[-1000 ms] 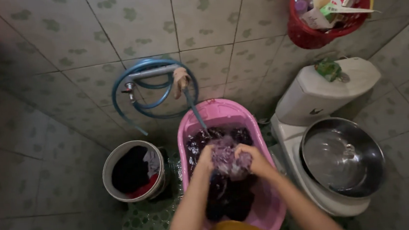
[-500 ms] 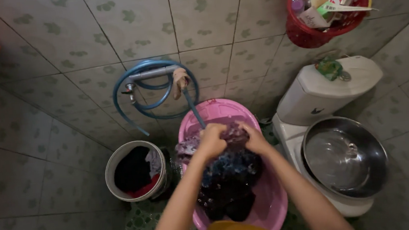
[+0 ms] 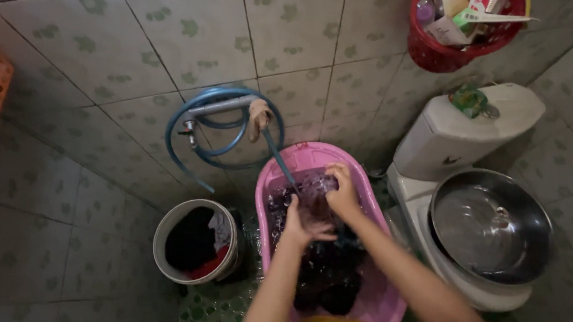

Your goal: Hand washing various articles of clothing in a basin inside a bathroom.

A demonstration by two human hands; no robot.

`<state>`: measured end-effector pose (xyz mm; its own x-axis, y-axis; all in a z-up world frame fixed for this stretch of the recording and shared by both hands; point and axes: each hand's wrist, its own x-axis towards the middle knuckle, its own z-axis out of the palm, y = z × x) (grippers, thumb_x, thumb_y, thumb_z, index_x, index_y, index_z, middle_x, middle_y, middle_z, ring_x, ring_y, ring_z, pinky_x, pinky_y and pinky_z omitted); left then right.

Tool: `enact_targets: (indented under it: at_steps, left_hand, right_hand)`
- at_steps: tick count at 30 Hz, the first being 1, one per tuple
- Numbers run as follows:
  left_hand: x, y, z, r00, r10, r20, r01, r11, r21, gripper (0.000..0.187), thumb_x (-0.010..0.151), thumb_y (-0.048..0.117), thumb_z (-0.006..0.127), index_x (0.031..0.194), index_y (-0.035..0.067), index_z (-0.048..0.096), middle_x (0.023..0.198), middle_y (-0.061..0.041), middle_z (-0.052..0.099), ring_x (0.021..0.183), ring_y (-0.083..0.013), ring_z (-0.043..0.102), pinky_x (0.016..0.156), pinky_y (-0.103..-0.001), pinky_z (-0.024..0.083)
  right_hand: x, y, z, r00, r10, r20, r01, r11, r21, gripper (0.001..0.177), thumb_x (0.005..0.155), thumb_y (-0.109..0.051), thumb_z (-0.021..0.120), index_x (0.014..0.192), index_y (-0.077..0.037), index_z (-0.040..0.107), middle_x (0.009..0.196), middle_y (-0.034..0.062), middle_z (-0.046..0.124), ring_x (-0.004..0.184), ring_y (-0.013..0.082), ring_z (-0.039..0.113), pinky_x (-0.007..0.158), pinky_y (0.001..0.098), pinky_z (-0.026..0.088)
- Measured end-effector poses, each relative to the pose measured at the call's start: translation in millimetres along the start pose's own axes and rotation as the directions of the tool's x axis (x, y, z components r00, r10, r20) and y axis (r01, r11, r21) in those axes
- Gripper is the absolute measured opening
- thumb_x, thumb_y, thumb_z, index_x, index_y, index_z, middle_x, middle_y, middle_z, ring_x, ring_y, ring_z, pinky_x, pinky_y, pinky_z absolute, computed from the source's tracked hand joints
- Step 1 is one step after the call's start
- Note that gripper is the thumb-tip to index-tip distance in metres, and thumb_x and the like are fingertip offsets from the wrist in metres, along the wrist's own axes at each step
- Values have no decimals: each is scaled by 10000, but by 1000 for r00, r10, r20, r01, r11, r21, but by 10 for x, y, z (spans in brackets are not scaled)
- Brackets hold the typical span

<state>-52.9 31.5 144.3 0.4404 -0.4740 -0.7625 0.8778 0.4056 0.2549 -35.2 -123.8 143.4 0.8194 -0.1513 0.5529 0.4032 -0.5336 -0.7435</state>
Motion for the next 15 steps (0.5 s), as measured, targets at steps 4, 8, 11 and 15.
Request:
enact_targets:
  at_steps: [4, 8, 11, 15]
  left_hand:
    - [607, 12, -285, 941, 224, 255, -135, 936, -325, 757, 796, 822, 461, 1141, 161, 593, 1007, -115, 711, 887, -374, 668, 715, -607, 510]
    - [1049, 0, -646, 735, 384, 558, -207, 912, -355, 563, 992, 596, 603, 1188, 67, 596, 1137, -162, 651, 1067, -381, 635, 959, -533, 559]
    - [1136, -153, -694, 780, 374, 502, -282, 926, -253, 358, 990, 379, 589, 1212, 101, 634, 1163, -103, 682, 1085, -314, 665, 984, -471, 566]
    - [1285, -243, -569, 812, 437, 387, -367, 898, -244, 366, 929, 330, 503, 1170, 123, 683, 1136, -97, 762, 1029, -230, 732, 951, -382, 591]
  right_hand:
    - [-235, -912, -68, 992, 85, 92, -110, 942, 317, 269, 736, 100, 542, 979, -4, 589, 1265, 172, 716, 1164, 283, 689, 1009, 375, 519]
    - [-505, -1184, -118, 970, 123, 210, -161, 971, 175, 301, 729, 85, 577, 991, -27, 673, 1075, 144, 778, 977, 264, 735, 893, 355, 541]
    - [-456, -1103, -94, 967, -2, 254, -39, 987, 159, 255, 763, 49, 633, 1002, -31, 671, 1061, 154, 761, 975, 262, 724, 884, 340, 551]
    - [-303, -423, 83, 973, 224, 55, -230, 962, 145, 256, 692, 19, 749, 947, 8, 735, 966, 150, 752, 937, 233, 695, 844, 336, 523]
